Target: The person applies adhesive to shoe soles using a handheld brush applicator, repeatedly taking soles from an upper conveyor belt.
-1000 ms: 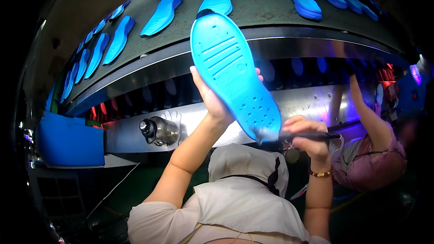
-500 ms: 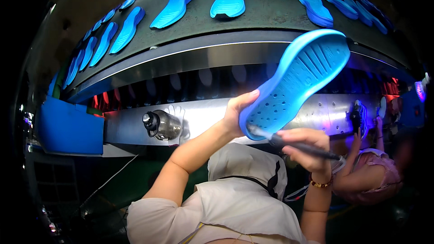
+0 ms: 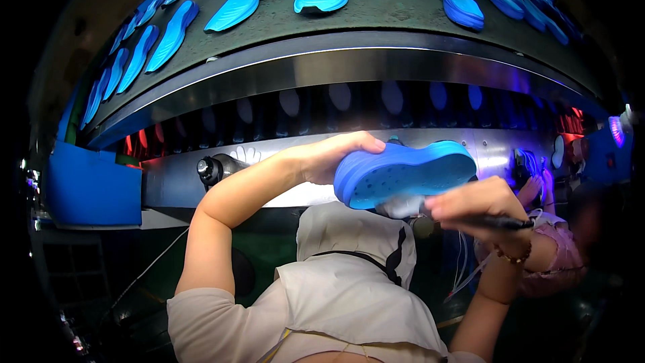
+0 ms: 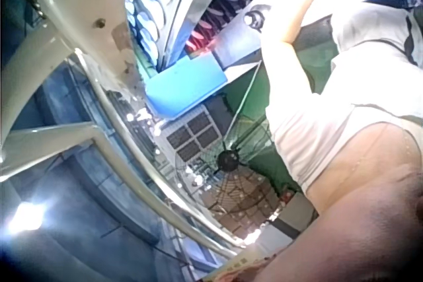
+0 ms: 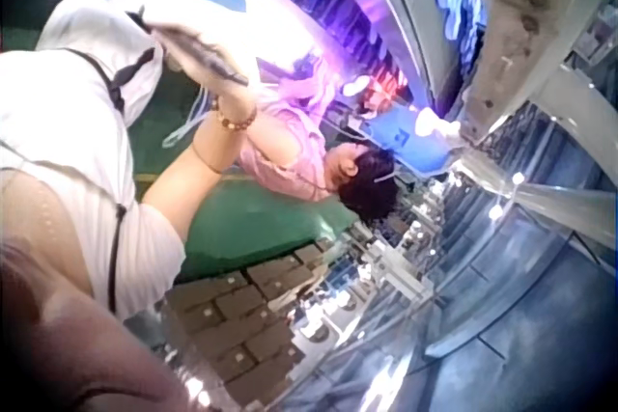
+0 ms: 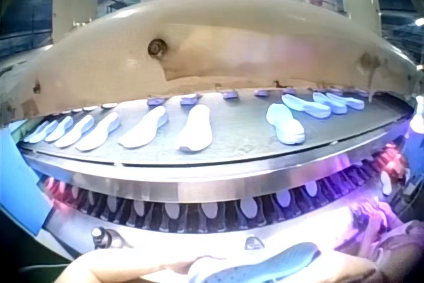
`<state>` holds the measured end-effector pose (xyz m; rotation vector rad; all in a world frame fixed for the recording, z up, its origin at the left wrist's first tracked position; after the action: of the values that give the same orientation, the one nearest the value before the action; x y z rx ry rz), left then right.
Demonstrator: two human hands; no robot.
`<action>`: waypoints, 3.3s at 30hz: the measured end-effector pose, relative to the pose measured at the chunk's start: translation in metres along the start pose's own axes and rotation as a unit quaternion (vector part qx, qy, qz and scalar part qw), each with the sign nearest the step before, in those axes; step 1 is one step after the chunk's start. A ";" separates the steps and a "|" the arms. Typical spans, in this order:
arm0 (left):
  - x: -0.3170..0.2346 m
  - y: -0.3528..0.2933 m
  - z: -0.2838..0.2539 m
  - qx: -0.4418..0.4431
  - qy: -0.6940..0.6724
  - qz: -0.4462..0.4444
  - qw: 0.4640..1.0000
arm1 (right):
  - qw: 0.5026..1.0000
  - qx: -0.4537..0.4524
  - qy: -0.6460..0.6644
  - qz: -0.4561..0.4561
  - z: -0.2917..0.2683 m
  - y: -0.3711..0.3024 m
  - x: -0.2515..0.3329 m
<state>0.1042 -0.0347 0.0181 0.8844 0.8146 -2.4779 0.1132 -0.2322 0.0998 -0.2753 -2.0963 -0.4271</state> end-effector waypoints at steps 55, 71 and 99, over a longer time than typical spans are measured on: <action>-0.027 -0.004 -0.017 -0.099 -0.218 0.467 0.851 | 0.985 -0.173 0.009 -0.018 0.048 0.008 -0.031; -0.002 0.005 0.023 0.021 -0.225 0.487 0.844 | 0.896 -0.330 0.297 0.018 0.063 -0.002 -0.027; -0.006 0.007 0.003 -0.075 -0.099 0.049 0.991 | 0.998 0.006 -0.057 0.008 0.033 0.017 -0.016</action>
<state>0.1111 -0.0409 0.0215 0.6001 0.8531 -2.3379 0.1024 -0.2037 0.0731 -0.3166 -2.2050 -0.3979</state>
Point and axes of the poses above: each hand's wrist, its own y-axis towards the middle knuckle, its own z-axis out of the palm, x = y × z, the point moved 4 cm from there along y, towards the middle knuckle, and after that the axes turned 4 degrees about x, right-handed, at the moved point
